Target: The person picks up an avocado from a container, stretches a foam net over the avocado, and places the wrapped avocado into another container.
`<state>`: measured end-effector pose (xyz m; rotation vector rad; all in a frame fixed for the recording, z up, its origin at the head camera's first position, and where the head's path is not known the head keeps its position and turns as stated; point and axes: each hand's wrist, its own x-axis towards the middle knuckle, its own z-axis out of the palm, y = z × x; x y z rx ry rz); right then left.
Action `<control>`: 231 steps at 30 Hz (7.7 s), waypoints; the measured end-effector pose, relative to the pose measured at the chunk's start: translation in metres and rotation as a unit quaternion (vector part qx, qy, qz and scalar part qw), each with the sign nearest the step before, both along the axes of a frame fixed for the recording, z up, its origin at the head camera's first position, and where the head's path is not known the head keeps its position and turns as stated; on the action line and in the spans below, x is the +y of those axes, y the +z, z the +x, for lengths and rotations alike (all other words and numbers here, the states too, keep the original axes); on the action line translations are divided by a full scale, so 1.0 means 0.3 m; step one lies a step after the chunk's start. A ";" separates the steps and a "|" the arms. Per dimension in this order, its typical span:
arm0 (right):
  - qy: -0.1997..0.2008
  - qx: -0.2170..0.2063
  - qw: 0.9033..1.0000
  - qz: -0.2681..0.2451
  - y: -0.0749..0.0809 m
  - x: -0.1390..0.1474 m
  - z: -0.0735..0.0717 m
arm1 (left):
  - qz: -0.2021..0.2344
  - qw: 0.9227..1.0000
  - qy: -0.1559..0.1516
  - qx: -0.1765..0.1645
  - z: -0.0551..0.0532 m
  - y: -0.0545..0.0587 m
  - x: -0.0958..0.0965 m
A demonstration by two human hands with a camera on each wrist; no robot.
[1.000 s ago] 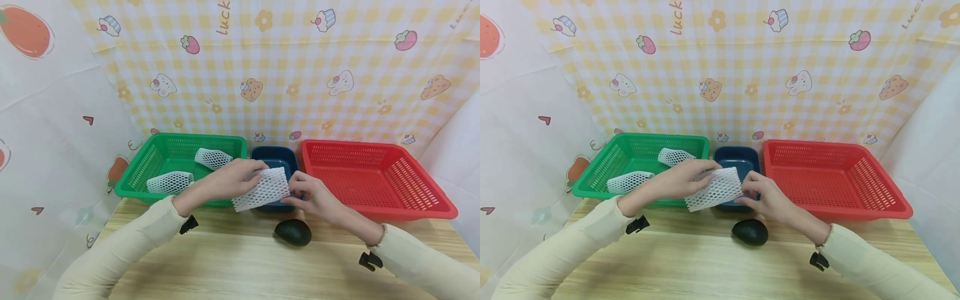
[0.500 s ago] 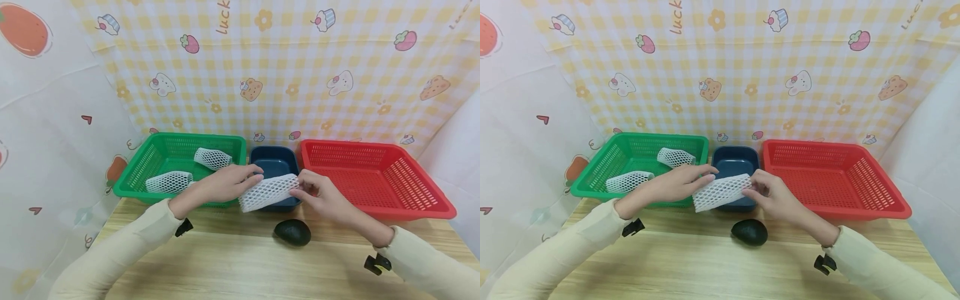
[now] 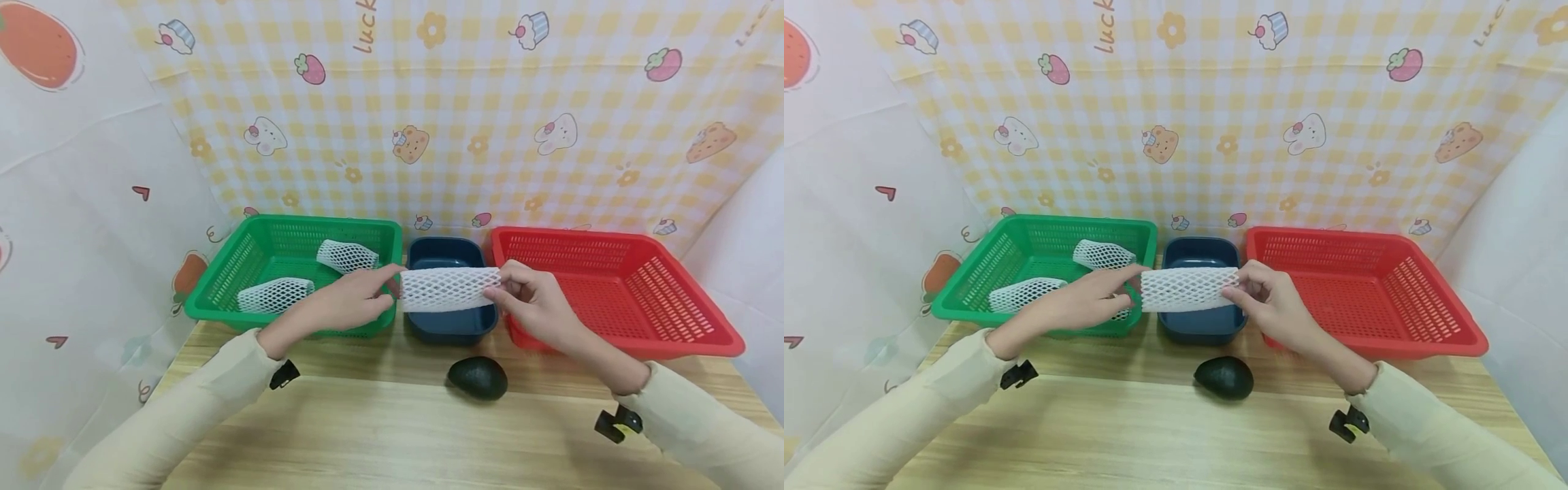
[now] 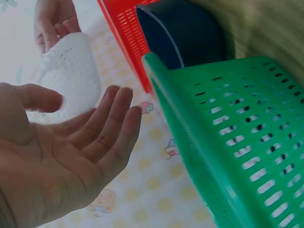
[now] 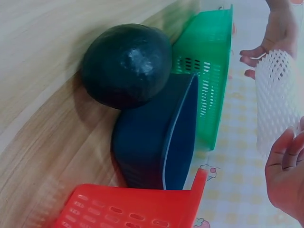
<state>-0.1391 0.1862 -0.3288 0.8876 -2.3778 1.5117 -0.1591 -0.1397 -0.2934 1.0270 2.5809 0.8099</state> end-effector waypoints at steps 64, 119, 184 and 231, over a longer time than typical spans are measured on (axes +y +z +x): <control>-0.016 -0.034 0.998 0.050 -0.011 -0.010 0.097 | 0.145 0.968 0.028 0.201 -0.036 -0.037 0.007; 0.107 -0.097 0.903 0.404 -0.144 -0.012 0.106 | 0.130 0.973 0.071 0.175 -0.034 -0.095 -0.020; -0.024 0.049 0.936 0.347 0.100 0.117 -0.003 | 0.145 0.973 0.093 0.155 -0.056 -0.117 -0.051; 0.027 0.065 0.948 0.312 0.085 0.018 -0.038 | 0.182 0.970 0.077 0.139 -0.059 -0.117 0.010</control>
